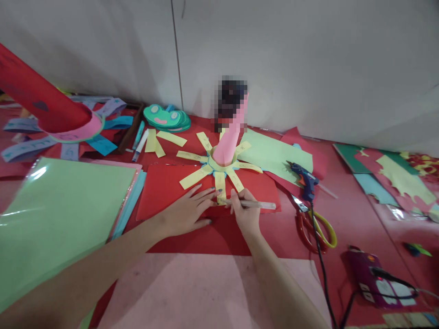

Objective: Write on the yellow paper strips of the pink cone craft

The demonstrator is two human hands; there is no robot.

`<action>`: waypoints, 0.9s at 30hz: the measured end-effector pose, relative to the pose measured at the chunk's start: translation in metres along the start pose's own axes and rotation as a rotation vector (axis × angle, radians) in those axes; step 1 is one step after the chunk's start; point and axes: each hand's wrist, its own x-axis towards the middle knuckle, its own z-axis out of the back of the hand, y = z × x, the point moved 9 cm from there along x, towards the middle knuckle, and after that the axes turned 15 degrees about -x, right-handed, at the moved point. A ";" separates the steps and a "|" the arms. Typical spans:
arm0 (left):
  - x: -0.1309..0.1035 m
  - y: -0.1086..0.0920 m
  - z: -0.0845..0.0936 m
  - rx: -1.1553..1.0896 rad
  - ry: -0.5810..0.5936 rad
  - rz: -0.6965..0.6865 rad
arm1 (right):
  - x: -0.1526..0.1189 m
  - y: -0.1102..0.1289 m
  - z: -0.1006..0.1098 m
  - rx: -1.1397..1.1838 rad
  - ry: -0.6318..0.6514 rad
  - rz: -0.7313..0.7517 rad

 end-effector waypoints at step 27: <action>0.000 -0.001 0.001 0.007 0.013 0.010 | 0.002 -0.003 -0.008 -0.068 0.067 0.004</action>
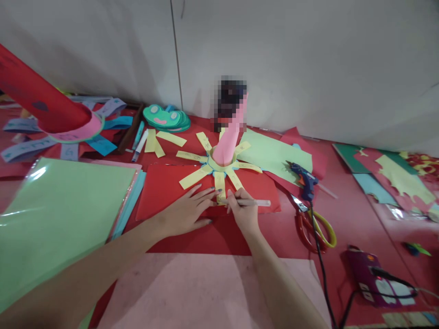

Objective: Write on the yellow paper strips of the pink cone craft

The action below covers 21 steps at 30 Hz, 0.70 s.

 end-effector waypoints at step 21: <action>0.000 0.000 0.001 -0.010 -0.015 -0.008 | 0.001 0.001 0.000 -0.001 0.001 -0.002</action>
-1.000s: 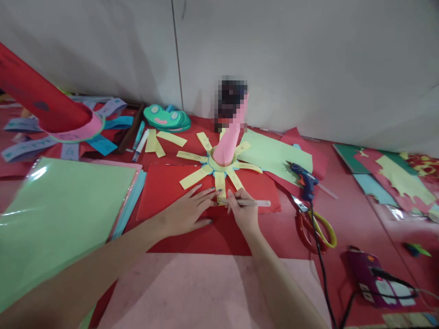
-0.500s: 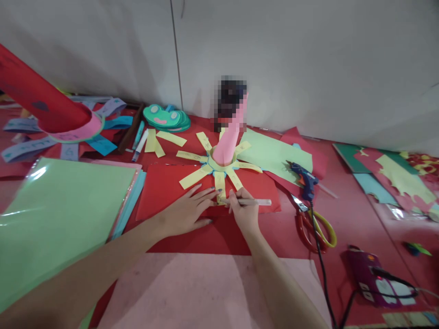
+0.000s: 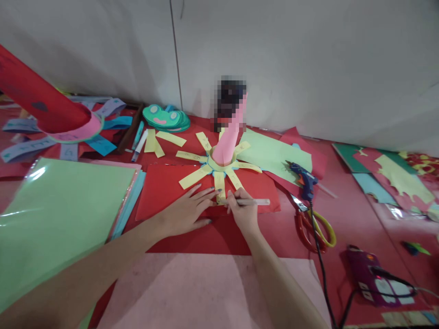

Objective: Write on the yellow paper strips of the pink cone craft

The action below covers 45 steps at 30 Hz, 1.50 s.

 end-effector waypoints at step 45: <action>0.000 0.001 -0.001 0.002 0.013 0.002 | 0.000 -0.002 -0.001 0.055 0.006 0.003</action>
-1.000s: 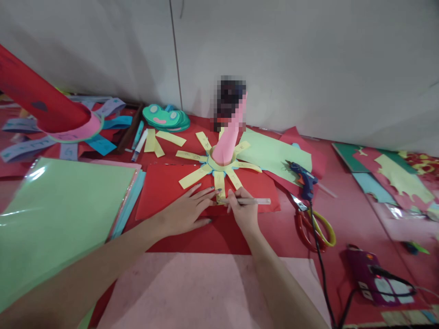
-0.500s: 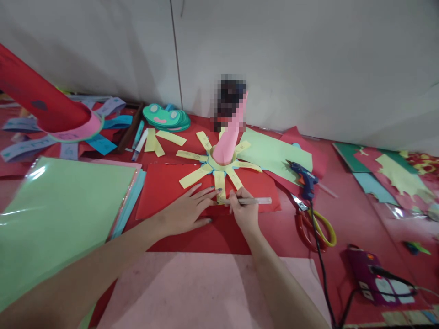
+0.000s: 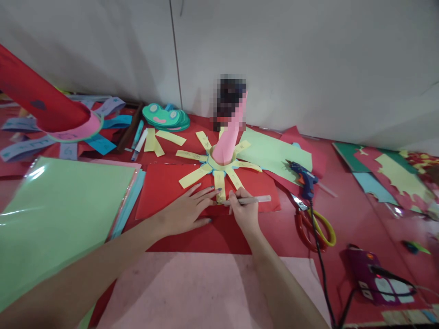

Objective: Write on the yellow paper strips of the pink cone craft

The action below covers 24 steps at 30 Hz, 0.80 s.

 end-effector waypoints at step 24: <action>0.000 0.000 0.000 -0.003 0.009 0.013 | -0.001 0.007 0.007 -0.063 -0.053 0.012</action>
